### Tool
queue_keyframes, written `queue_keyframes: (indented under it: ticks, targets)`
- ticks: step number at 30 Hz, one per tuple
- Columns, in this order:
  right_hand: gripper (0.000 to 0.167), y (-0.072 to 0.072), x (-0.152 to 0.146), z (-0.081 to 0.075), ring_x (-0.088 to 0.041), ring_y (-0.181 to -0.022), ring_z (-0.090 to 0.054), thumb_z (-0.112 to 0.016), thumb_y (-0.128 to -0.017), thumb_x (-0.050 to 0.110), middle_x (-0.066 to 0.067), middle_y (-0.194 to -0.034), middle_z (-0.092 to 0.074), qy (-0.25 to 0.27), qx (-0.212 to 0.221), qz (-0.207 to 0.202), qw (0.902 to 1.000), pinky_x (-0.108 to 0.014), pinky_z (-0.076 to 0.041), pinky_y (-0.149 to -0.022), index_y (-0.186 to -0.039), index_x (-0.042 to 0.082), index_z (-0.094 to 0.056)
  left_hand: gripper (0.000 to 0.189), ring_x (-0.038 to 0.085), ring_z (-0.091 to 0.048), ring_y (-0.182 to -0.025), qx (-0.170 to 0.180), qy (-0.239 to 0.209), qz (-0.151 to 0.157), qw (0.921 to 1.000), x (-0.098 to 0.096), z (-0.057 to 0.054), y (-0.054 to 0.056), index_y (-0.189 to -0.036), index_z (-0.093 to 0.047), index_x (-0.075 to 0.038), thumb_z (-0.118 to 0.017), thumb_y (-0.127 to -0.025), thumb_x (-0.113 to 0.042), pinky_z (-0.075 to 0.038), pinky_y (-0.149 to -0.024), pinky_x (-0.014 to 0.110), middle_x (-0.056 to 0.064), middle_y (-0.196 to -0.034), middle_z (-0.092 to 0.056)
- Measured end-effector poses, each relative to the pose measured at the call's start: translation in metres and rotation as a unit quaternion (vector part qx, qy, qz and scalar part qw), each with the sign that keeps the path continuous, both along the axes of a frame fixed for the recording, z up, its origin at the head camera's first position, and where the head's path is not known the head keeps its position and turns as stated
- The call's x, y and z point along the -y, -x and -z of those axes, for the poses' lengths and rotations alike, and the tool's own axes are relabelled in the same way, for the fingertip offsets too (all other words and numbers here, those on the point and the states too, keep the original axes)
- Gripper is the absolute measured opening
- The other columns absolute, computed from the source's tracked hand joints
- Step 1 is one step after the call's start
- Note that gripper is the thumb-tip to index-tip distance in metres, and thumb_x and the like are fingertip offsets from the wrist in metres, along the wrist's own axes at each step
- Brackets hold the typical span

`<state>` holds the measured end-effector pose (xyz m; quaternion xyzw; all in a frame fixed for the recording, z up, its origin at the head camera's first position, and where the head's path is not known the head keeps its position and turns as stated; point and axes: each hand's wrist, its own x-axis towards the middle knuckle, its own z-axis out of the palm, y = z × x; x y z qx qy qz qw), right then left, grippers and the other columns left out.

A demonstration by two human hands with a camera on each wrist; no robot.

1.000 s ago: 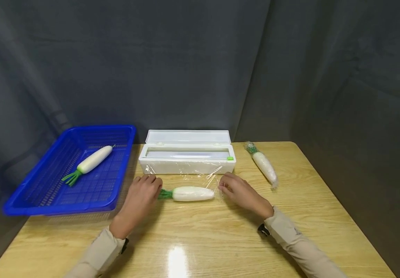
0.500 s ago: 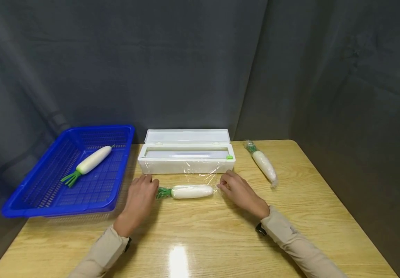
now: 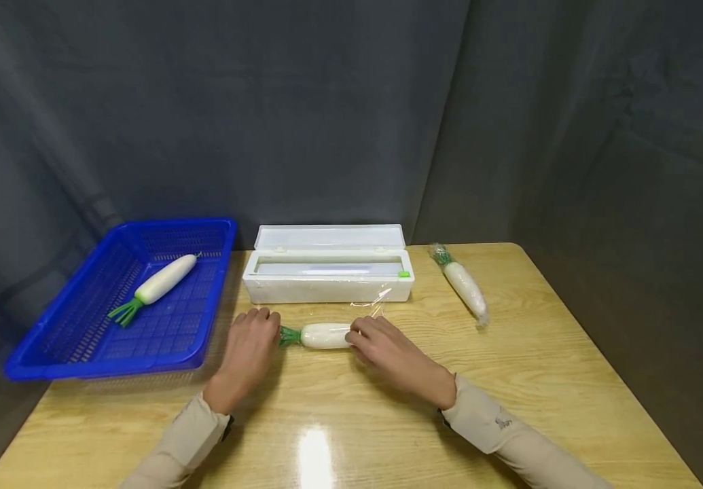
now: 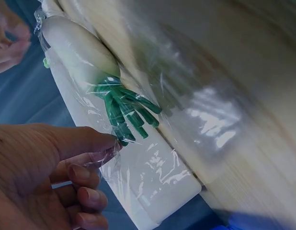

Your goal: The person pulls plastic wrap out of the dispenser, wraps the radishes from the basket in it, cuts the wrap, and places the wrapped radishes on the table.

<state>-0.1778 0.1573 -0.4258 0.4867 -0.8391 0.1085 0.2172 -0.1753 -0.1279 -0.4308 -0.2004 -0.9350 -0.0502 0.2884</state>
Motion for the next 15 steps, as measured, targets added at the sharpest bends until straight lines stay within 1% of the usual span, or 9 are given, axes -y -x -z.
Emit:
queue_keyframes:
  ticks: [3, 5, 6, 8, 9, 10, 12, 14, 15]
  targets:
    - [0.013, 0.001, 0.004, 0.005, -0.02, -0.109, -0.059, -0.064, -0.101, 0.002, -0.005, -0.117, -0.062, -0.039, 0.013, 0.009, 0.9991, -0.034, -0.05, -0.089, -0.113, 0.007, -0.067, 0.023, 0.032, -0.059, -0.064, 0.003, -0.007, 0.001, 1.0, 0.0, 0.001, 0.001, -0.073, -0.058, -0.004, -0.077, -0.076, 0.009, -0.042, -0.056, 0.039, 0.01, -0.068, -0.056]
    - [0.016, 0.003, 0.005, 0.009, -0.022, -0.114, -0.06, -0.064, -0.101, 0.002, -0.006, -0.122, -0.064, -0.051, 0.016, 0.018, 0.9984, -0.036, -0.051, -0.092, -0.116, 0.006, -0.066, 0.02, 0.033, -0.06, -0.065, -0.008, -0.015, 0.004, 0.9998, -0.001, 0.002, 0.001, -0.085, -0.063, -0.001, -0.079, -0.077, 0.008, -0.043, -0.056, 0.04, 0.013, -0.071, -0.058]
    - [0.018, 0.005, 0.005, 0.011, -0.023, -0.116, -0.06, -0.064, -0.1, 0.001, -0.007, -0.124, -0.065, -0.055, 0.017, 0.023, 0.9981, -0.036, -0.052, -0.095, -0.118, 0.006, -0.067, 0.023, 0.033, -0.06, -0.064, -0.018, -0.021, 0.007, 0.9996, -0.001, 0.002, 0.001, -0.093, -0.065, 0.001, -0.08, -0.077, 0.008, -0.044, -0.055, 0.04, 0.014, -0.073, -0.058]
    - [0.021, 0.007, 0.005, 0.013, -0.023, -0.12, -0.061, -0.066, -0.1, 0.003, -0.007, -0.127, -0.067, -0.061, 0.018, 0.031, 0.9975, -0.037, -0.052, -0.1, -0.121, 0.006, -0.067, 0.034, 0.034, -0.06, -0.063, -0.047, -0.035, 0.013, 0.9982, -0.003, 0.002, 0.001, -0.11, -0.064, 0.003, -0.079, -0.08, 0.008, -0.044, -0.054, 0.041, 0.016, -0.077, -0.058]
    - [0.023, 0.008, 0.005, 0.014, -0.023, -0.121, -0.062, -0.066, -0.1, 0.004, -0.008, -0.128, -0.067, -0.064, 0.019, 0.035, 0.9972, -0.037, -0.052, -0.102, -0.122, 0.006, -0.068, 0.04, 0.034, -0.059, -0.062, -0.062, -0.041, 0.019, 0.997, -0.005, 0.001, 0.0, -0.118, -0.062, 0.004, -0.077, -0.081, 0.01, -0.045, -0.054, 0.041, 0.017, -0.079, -0.058]
    - [0.025, 0.009, 0.005, 0.014, -0.024, -0.122, -0.062, -0.067, -0.099, 0.004, -0.008, -0.13, -0.067, -0.067, 0.019, 0.038, 0.9969, -0.038, -0.052, -0.105, -0.124, 0.005, -0.068, 0.042, 0.033, -0.057, -0.061, -0.074, -0.044, 0.026, 0.9959, -0.007, 0.0, -0.001, -0.122, -0.06, 0.004, -0.074, -0.082, 0.011, -0.044, -0.053, 0.04, 0.016, -0.079, -0.056]
    - [0.028, 0.011, 0.004, 0.014, -0.024, -0.124, -0.062, -0.067, -0.099, 0.003, -0.008, -0.132, -0.067, -0.071, 0.022, 0.04, 0.9964, -0.038, -0.05, -0.108, -0.127, 0.005, -0.067, 0.04, 0.031, -0.056, -0.061, -0.089, -0.046, 0.045, 0.994, -0.013, -0.002, -0.004, -0.121, -0.059, 0.004, -0.069, -0.084, 0.014, -0.042, -0.054, 0.038, 0.014, -0.08, -0.055]
    - [0.03, 0.013, 0.004, 0.013, -0.025, -0.125, -0.063, -0.069, -0.098, 0.001, -0.009, -0.131, -0.068, -0.064, 0.031, 0.038, 0.9967, -0.04, -0.05, -0.109, -0.128, 0.004, -0.067, 0.038, 0.028, -0.057, -0.064, -0.087, -0.032, 0.074, 0.9929, -0.02, -0.004, -0.008, -0.117, -0.06, 0.003, -0.066, -0.082, 0.016, -0.042, -0.056, 0.037, 0.012, -0.082, -0.056]
    - [0.031, 0.014, 0.003, 0.012, -0.026, -0.125, -0.063, -0.07, -0.097, 0.001, -0.009, -0.131, -0.068, -0.058, 0.036, 0.036, 0.997, -0.04, -0.05, -0.11, -0.128, 0.003, -0.067, 0.039, 0.027, -0.058, -0.066, -0.078, -0.021, 0.09, 0.9926, -0.023, -0.004, -0.01, -0.116, -0.06, 0.001, -0.066, -0.081, 0.017, -0.042, -0.058, 0.035, 0.01, -0.084, -0.058]
